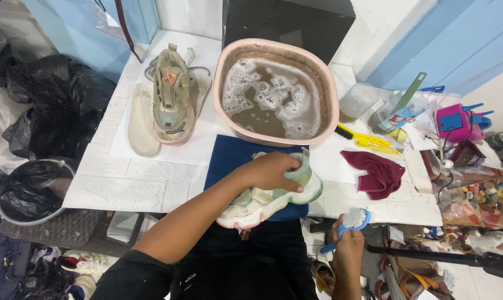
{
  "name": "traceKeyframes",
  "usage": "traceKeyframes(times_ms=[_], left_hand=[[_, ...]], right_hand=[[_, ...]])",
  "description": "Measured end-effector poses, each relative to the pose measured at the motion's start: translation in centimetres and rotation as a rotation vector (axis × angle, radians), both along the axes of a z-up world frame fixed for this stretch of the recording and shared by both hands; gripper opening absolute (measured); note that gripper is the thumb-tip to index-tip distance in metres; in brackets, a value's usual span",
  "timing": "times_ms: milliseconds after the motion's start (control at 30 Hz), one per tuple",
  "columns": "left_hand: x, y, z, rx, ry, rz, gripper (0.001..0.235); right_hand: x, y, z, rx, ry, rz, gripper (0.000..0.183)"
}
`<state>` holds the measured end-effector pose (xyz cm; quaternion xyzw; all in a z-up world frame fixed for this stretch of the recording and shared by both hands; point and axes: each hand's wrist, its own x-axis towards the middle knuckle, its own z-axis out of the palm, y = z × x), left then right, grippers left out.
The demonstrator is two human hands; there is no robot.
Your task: The person scrubs a multicolored sneaker with a blue brush over a pink basin of soapy water. They rotate the shoe to clean the upper, sides, and sole, repeatedly dipping the brush into the basin to reload soap. The other sneaker remains on the table nearby.
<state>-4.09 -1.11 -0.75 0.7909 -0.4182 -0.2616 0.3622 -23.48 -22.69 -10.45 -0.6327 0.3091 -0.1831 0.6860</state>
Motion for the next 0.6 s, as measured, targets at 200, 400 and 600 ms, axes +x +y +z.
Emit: traceKeyframes(times_ms=[200,400,600], left_hand=[[-1.3,5.1,6.9,-0.306,0.116,0.11,0.045],[2.1,7.9,10.8,-0.619,0.069,0.505,0.045],[5.4,6.1,13.3,-1.123,0.071,0.812,0.041]], right_hand=[[1.3,-1.3,0.1,0.007,0.072,-0.043,0.028],[3.3,-0.5,0.4,-0.028,0.098,0.019,0.038],[4.1,-1.4,-1.5,-0.075,0.186,0.205,0.057]])
